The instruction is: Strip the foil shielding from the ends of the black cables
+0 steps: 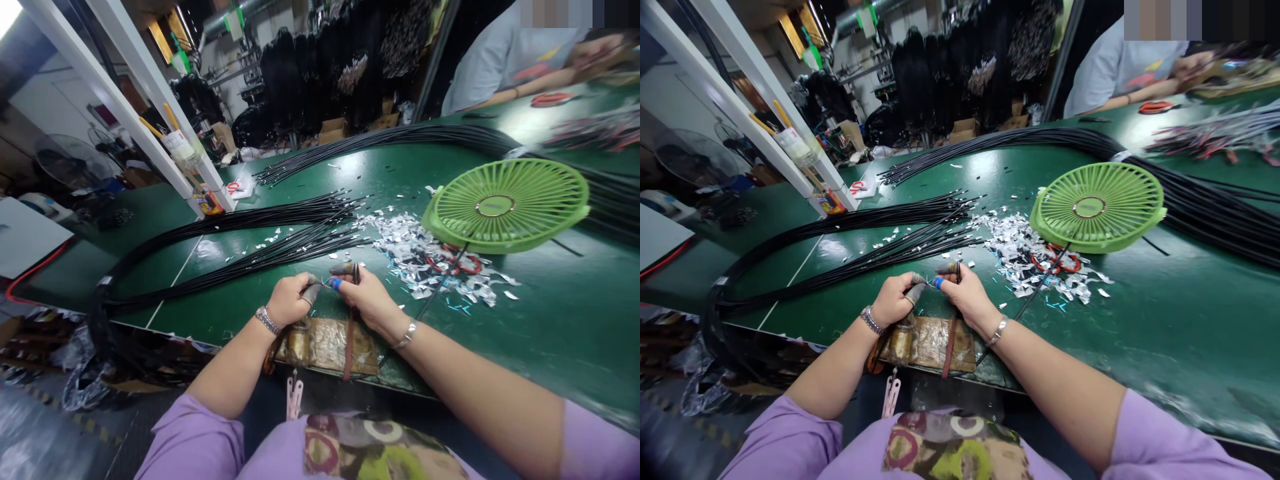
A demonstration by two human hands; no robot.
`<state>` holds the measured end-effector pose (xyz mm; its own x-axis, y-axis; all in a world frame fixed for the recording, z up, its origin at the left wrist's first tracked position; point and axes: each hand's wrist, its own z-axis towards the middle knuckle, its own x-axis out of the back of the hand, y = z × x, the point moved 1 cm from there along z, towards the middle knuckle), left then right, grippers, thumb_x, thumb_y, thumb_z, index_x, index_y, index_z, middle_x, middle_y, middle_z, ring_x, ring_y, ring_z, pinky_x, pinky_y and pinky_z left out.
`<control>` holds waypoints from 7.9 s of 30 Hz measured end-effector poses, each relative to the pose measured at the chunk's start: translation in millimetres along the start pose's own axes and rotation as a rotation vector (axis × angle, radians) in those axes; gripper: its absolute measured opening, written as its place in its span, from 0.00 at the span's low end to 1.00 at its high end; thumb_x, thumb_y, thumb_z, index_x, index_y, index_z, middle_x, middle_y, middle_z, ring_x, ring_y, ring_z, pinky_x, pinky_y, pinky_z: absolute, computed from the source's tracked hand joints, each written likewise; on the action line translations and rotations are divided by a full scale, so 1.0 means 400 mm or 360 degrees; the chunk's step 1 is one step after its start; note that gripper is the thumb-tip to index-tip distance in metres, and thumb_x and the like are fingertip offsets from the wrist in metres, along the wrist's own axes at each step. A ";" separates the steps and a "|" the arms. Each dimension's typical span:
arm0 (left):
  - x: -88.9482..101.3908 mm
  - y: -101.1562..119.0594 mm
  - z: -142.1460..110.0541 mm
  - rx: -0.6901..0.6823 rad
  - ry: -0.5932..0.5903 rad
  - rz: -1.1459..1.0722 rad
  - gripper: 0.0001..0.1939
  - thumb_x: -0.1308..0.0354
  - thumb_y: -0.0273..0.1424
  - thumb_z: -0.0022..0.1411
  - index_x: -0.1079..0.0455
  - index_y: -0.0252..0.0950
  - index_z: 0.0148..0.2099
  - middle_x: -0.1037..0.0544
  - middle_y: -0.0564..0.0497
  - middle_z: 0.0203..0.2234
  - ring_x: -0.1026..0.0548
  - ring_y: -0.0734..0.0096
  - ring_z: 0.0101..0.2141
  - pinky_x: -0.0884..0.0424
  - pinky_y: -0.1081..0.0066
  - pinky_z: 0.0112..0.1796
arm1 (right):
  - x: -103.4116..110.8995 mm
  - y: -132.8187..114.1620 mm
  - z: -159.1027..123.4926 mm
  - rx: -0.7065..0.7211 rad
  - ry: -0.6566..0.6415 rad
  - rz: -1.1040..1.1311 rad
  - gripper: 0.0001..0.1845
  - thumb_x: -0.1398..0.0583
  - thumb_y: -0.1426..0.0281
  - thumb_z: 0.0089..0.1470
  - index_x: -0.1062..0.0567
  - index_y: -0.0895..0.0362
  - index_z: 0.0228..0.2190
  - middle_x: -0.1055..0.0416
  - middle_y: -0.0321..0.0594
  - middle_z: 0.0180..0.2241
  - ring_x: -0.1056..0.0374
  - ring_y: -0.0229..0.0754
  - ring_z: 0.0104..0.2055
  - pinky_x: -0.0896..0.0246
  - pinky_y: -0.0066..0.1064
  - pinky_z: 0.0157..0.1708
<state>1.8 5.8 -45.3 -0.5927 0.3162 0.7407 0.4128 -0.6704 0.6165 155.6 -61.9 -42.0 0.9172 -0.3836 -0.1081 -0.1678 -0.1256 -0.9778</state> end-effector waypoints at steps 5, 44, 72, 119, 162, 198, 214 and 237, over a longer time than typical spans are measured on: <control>0.001 0.002 -0.001 -0.0011 -0.0008 0.0040 0.07 0.46 0.31 0.61 0.29 0.36 0.33 0.24 0.51 0.24 0.29 0.73 0.26 0.36 0.74 0.29 | -0.004 0.002 0.001 0.0026 -0.0021 -0.0005 0.20 0.32 0.60 0.32 0.31 0.54 0.28 0.37 0.30 0.21 0.47 0.33 0.21 0.56 0.27 0.18; -0.005 0.004 0.008 0.0211 0.0007 -0.0458 0.06 0.44 0.31 0.58 0.30 0.34 0.32 0.27 0.54 0.21 0.31 0.76 0.22 0.38 0.76 0.26 | 0.007 0.004 -0.018 0.0945 -0.0014 -0.1001 0.09 0.44 0.74 0.42 0.29 0.54 0.30 0.32 0.34 0.21 0.39 0.38 0.23 0.41 0.30 0.26; 0.017 -0.012 0.006 0.0576 -0.0189 -0.1362 0.28 0.35 0.53 0.42 0.33 0.32 0.30 0.34 0.59 0.12 0.43 0.84 0.12 0.50 0.78 0.16 | 0.038 -0.028 -0.003 0.1055 -0.0704 -0.1079 0.14 0.47 0.65 0.59 0.22 0.54 0.35 0.24 0.42 0.30 0.30 0.44 0.33 0.33 0.37 0.38; 0.017 0.000 0.005 0.0322 -0.0438 -0.1337 0.24 0.33 0.49 0.46 0.29 0.30 0.28 0.35 0.57 0.12 0.41 0.82 0.15 0.44 0.77 0.19 | 0.016 -0.017 -0.006 -0.0058 -0.0838 -0.0109 0.26 0.35 0.46 0.38 0.31 0.56 0.23 0.42 0.28 0.15 0.54 0.29 0.17 0.61 0.24 0.16; 0.005 -0.027 0.009 0.0096 -0.0273 -0.0806 0.17 0.39 0.43 0.56 0.28 0.31 0.32 0.27 0.52 0.21 0.32 0.78 0.22 0.35 0.76 0.25 | 0.019 -0.002 -0.004 0.0714 -0.0298 -0.0903 0.11 0.44 0.63 0.50 0.35 0.54 0.20 0.41 0.31 0.17 0.48 0.36 0.22 0.51 0.29 0.24; 0.030 0.000 -0.020 -0.0988 0.0569 0.0887 0.11 0.51 0.23 0.59 0.27 0.36 0.35 0.22 0.47 0.31 0.30 0.72 0.27 0.37 0.72 0.28 | 0.029 -0.020 0.005 -0.0140 -0.0625 -0.0258 0.13 0.40 0.58 0.42 0.34 0.55 0.22 0.41 0.28 0.15 0.54 0.29 0.15 0.60 0.25 0.15; 0.008 -0.019 0.021 0.0319 -0.0410 -0.1289 0.30 0.41 0.59 0.49 0.35 0.33 0.28 0.42 0.59 0.15 0.46 0.82 0.18 0.50 0.76 0.21 | 0.051 -0.044 0.018 0.0351 -0.0555 -0.0447 0.18 0.37 0.54 0.44 0.29 0.55 0.29 0.30 0.35 0.24 0.39 0.37 0.25 0.41 0.31 0.27; -0.001 -0.003 -0.006 -0.0222 0.0054 0.0083 0.09 0.46 0.34 0.61 0.30 0.35 0.41 0.23 0.49 0.29 0.26 0.70 0.28 0.31 0.71 0.32 | -0.014 -0.006 0.009 0.0181 -0.0280 -0.0186 0.19 0.35 0.56 0.38 0.37 0.54 0.20 0.43 0.27 0.17 0.52 0.31 0.19 0.55 0.26 0.18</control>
<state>-0.1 4.8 -47.2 -0.5970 0.2574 0.7598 0.3451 -0.7726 0.5329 152.2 -56.3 -39.7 0.9785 -0.2057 -0.0131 -0.0243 -0.0523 -0.9983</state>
